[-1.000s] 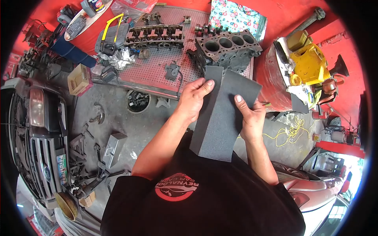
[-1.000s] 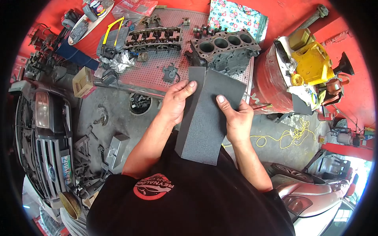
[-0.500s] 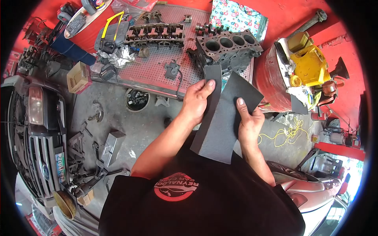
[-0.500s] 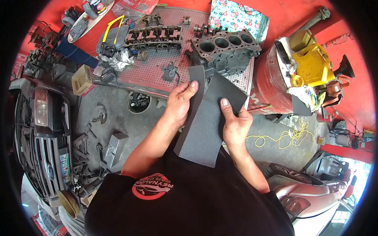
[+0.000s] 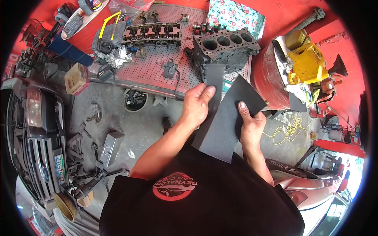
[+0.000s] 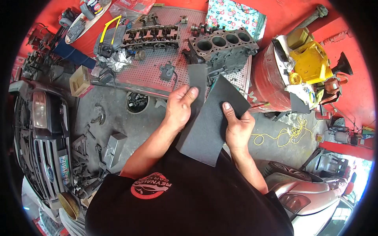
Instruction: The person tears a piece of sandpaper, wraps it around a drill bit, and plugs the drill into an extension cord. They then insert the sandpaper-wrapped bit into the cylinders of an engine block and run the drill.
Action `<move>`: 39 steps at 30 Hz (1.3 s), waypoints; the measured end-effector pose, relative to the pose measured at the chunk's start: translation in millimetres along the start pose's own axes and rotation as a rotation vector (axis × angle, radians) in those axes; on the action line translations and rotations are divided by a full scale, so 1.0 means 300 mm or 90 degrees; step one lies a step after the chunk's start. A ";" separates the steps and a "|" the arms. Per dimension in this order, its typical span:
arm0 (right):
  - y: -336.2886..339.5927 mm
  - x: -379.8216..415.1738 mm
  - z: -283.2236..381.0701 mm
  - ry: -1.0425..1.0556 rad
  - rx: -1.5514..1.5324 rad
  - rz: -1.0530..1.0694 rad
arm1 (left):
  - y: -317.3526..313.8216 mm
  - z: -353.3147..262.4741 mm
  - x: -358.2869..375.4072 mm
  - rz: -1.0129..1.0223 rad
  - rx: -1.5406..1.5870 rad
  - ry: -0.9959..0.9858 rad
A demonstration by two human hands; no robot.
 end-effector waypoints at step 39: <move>-0.031 0.094 -0.108 -0.068 0.106 -0.185 | 0.091 0.081 -0.015 0.108 -0.037 0.122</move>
Point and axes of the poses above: each hand's wrist, its own x-axis away from the middle knuckle, its own y-axis out of the back of the hand, z = x × y, the point moved 5 cm from there along -x, towards the middle knuckle, and after that the axes turned 11 degrees about z, right-handed, at the moved point
